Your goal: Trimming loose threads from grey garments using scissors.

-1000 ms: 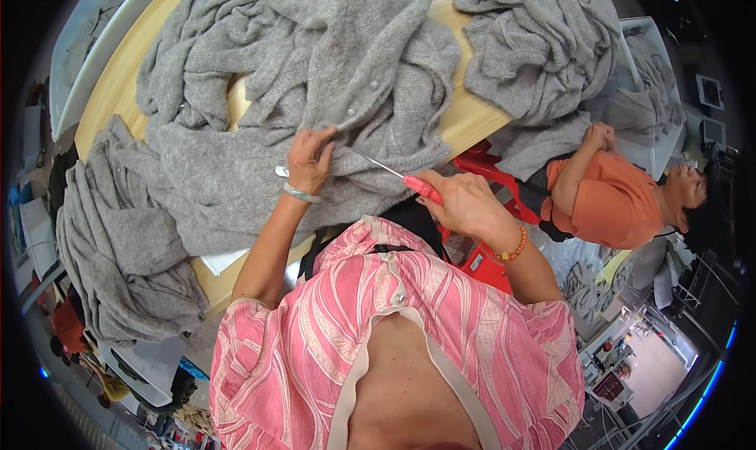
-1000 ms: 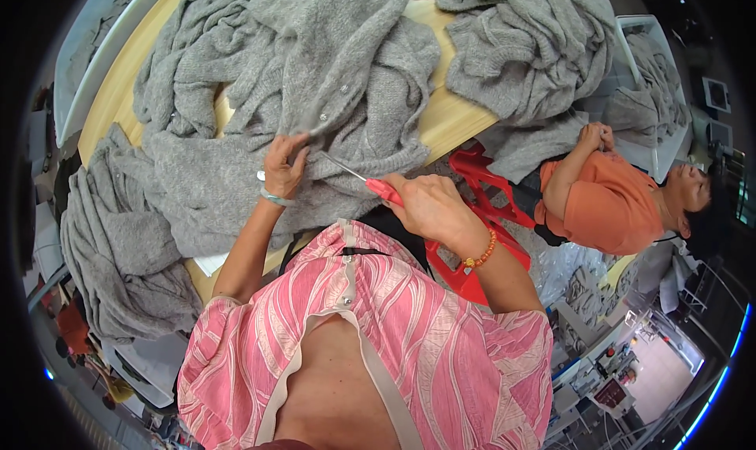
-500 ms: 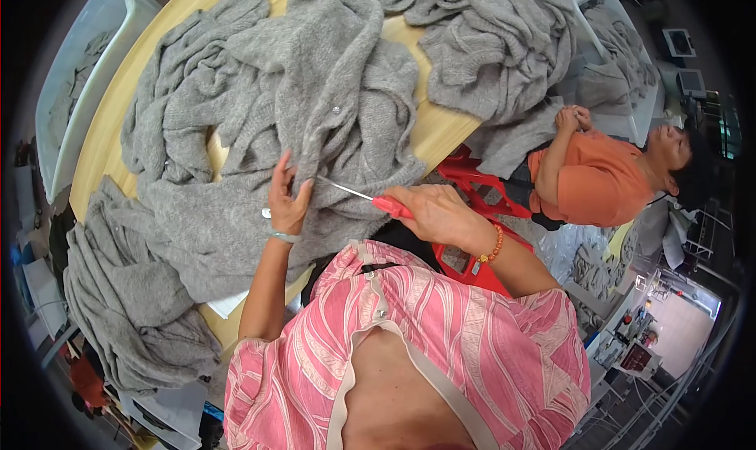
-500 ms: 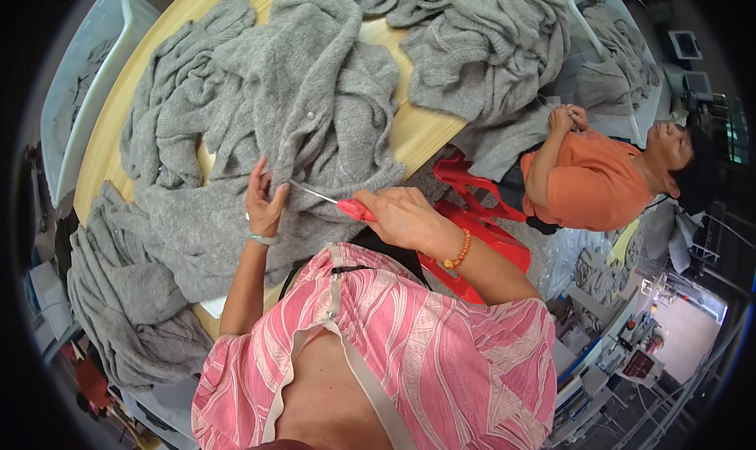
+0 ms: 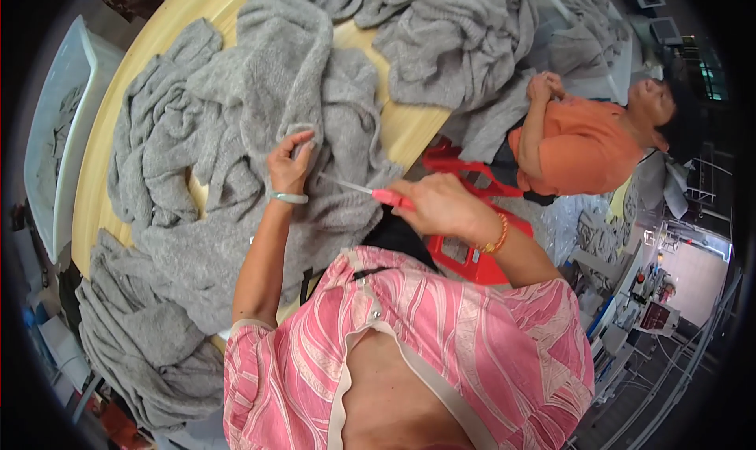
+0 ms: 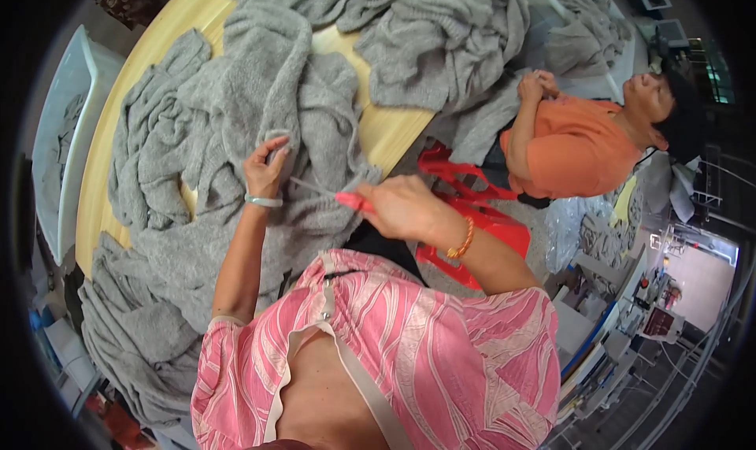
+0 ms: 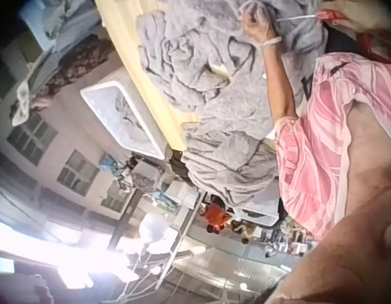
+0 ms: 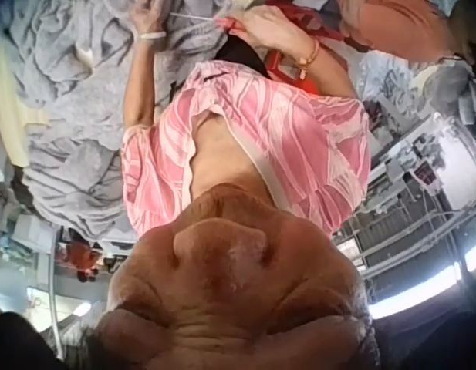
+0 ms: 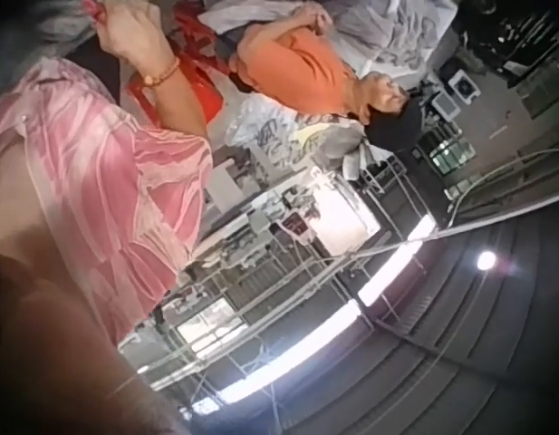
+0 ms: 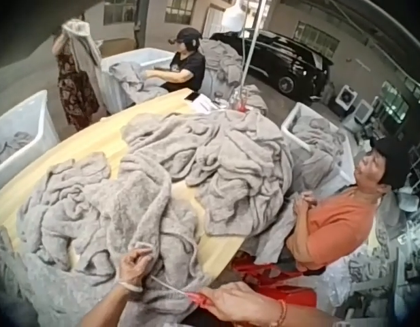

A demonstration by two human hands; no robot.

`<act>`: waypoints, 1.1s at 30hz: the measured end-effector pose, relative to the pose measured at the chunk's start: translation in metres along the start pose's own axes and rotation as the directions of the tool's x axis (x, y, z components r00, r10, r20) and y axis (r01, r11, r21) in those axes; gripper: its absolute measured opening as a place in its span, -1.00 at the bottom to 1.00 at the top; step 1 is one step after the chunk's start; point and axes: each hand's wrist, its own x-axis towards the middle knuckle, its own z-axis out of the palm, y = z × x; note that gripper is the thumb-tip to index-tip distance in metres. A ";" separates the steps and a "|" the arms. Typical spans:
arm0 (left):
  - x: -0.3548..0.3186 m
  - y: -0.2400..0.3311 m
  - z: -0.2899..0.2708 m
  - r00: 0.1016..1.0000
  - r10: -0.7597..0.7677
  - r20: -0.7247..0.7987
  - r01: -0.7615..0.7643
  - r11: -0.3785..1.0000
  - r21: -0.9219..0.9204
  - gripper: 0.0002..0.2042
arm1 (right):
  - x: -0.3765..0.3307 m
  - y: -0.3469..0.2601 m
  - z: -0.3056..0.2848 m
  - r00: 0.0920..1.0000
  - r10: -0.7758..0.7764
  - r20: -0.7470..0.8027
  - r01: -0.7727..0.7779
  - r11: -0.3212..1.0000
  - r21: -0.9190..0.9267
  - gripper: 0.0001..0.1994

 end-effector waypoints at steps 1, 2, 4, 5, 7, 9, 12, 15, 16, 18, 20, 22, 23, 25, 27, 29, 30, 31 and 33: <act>-0.003 -0.004 -0.001 0.999 -0.037 0.011 0.038 0.997 -0.064 -0.77 | -0.001 0.008 0.004 0.999 0.012 -0.039 -0.012 1.000 -0.011 -0.68; -0.006 -0.009 -0.002 0.997 -0.074 0.014 0.075 0.989 -0.126 -0.75 | -0.001 0.016 0.003 0.995 0.021 -0.093 -0.016 0.998 0.060 -0.68; -0.016 -0.009 -0.009 0.996 -0.078 -0.030 0.071 0.978 -0.198 -0.68 | 0.010 0.037 0.011 0.974 0.081 -0.210 -0.032 0.974 0.226 -0.63; -0.018 -0.002 -0.013 0.994 0.108 0.001 -0.108 0.993 0.054 -0.63 | 0.018 0.050 0.019 0.975 0.089 -0.204 -0.039 0.971 0.236 -0.63; -0.024 0.024 -0.022 0.936 0.287 0.206 -0.349 0.842 0.411 -0.41 | 0.028 0.074 0.042 0.939 0.062 -0.337 0.041 0.956 0.290 -0.57; -0.037 0.037 -0.025 0.909 0.270 0.317 -0.405 0.749 0.525 -0.27 | 0.036 0.083 0.076 0.889 0.003 -0.458 0.127 0.959 0.252 -0.60; -0.051 0.040 -0.037 0.881 0.100 0.463 -0.430 0.579 0.693 0.09 | 0.072 0.097 0.132 0.863 -0.069 -0.500 0.202 0.955 0.218 -0.68; -0.054 0.048 -0.030 0.830 0.032 0.557 -0.498 0.493 0.713 0.15 | 0.068 0.094 0.130 0.962 -0.021 -0.273 0.091 0.965 0.247 -0.74; -0.056 0.048 -0.031 0.818 0.009 0.576 -0.521 0.437 0.733 0.13 | 0.064 0.093 0.129 0.954 -0.045 -0.297 0.116 0.967 0.227 -0.76; -0.062 0.034 -0.035 0.856 0.034 0.516 -0.480 0.426 0.767 0.07 | 0.054 0.086 0.118 0.922 -0.042 -0.386 0.127 0.972 0.198 -0.70; -0.062 0.016 -0.036 0.889 0.052 0.454 -0.431 0.427 0.795 0.02 | 0.045 0.074 0.098 0.882 -0.065 -0.466 0.173 0.966 0.193 -0.73; -0.054 0.009 -0.039 0.911 0.089 0.403 -0.394 0.479 0.785 -0.21 | 0.037 0.061 0.080 0.868 -0.017 -0.495 0.156 0.958 0.241 -0.71; -0.052 0.012 -0.038 0.907 0.186 0.379 -0.418 0.520 0.745 -0.42 | 0.034 0.054 0.071 0.838 -0.026 -0.545 0.183 0.954 0.236 -0.72; -0.045 0.023 -0.042 0.910 0.172 0.378 -0.397 0.629 0.669 -0.49 | 0.033 0.041 0.052 0.786 -0.049 -0.616 0.229 0.949 0.218 -0.73; -0.043 0.047 -0.049 0.922 0.150 0.356 -0.287 0.883 0.371 -0.66 | 0.032 0.026 0.037 0.743 -0.057 -0.667 0.268 0.938 0.218 -0.73; -0.048 0.083 -0.053 0.912 0.239 0.333 -0.285 0.954 0.095 -0.72 | 0.026 -0.001 0.012 0.716 -0.100 -0.691 0.335 0.918 0.213 -0.72; -0.052 0.101 -0.055 0.902 0.317 0.292 -0.270 0.944 -0.190 -0.77 | 0.023 -0.016 -0.001 0.688 -0.134 -0.713 0.396 0.893 0.214 -0.72; -0.052 0.124 -0.055 0.903 0.319 0.288 -0.273 0.943 -0.189 -0.77 | 0.020 -0.030 -0.012 0.674 -0.163 -0.720 0.454 0.861 0.229 -0.72; -0.057 0.157 -0.054 0.740 0.652 0.163 -0.643 0.758 -0.112 -0.64 | 0.015 -0.060 -0.030 0.656 -0.243 -0.715 0.529 0.823 0.206 -0.73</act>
